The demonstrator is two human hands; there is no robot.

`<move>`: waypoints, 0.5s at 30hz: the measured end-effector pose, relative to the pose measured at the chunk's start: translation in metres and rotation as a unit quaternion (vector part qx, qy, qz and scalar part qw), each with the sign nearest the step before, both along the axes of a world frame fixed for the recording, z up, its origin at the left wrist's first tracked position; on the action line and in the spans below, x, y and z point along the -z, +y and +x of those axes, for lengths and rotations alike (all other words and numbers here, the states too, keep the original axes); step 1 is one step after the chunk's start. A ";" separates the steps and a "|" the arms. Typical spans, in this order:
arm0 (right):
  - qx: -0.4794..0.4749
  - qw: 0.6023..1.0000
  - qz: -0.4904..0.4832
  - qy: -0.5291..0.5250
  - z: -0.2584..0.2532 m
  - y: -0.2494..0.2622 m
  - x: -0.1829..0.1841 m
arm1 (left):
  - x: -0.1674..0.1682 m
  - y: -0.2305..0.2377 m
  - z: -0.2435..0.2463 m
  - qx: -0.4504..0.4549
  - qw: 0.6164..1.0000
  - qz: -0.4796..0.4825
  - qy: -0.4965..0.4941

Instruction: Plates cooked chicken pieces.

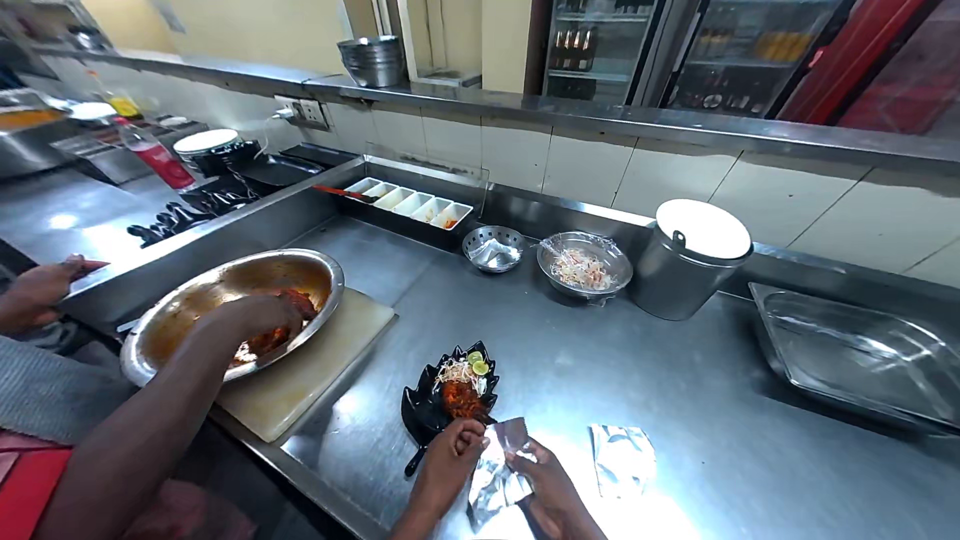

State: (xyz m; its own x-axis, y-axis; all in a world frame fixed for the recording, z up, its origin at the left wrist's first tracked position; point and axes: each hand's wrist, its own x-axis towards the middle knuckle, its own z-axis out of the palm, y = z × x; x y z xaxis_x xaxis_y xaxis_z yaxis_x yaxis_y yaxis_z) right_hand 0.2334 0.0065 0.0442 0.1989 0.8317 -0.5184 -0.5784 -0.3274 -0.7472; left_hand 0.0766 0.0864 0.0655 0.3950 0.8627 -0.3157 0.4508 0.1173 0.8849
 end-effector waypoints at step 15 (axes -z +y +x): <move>-0.063 0.978 0.026 -0.197 0.012 0.047 0.003 | 0.012 0.026 0.015 0.124 0.924 0.292 0.212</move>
State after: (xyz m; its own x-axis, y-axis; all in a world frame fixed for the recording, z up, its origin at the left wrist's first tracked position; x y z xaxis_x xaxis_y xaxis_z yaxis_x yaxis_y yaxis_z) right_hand 0.2455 0.0536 0.0408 0.2691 0.8852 -0.3795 -0.2005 -0.3339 -0.9210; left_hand 0.0914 0.1124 0.0533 0.5512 0.8344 0.0030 0.7205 -0.4778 0.5026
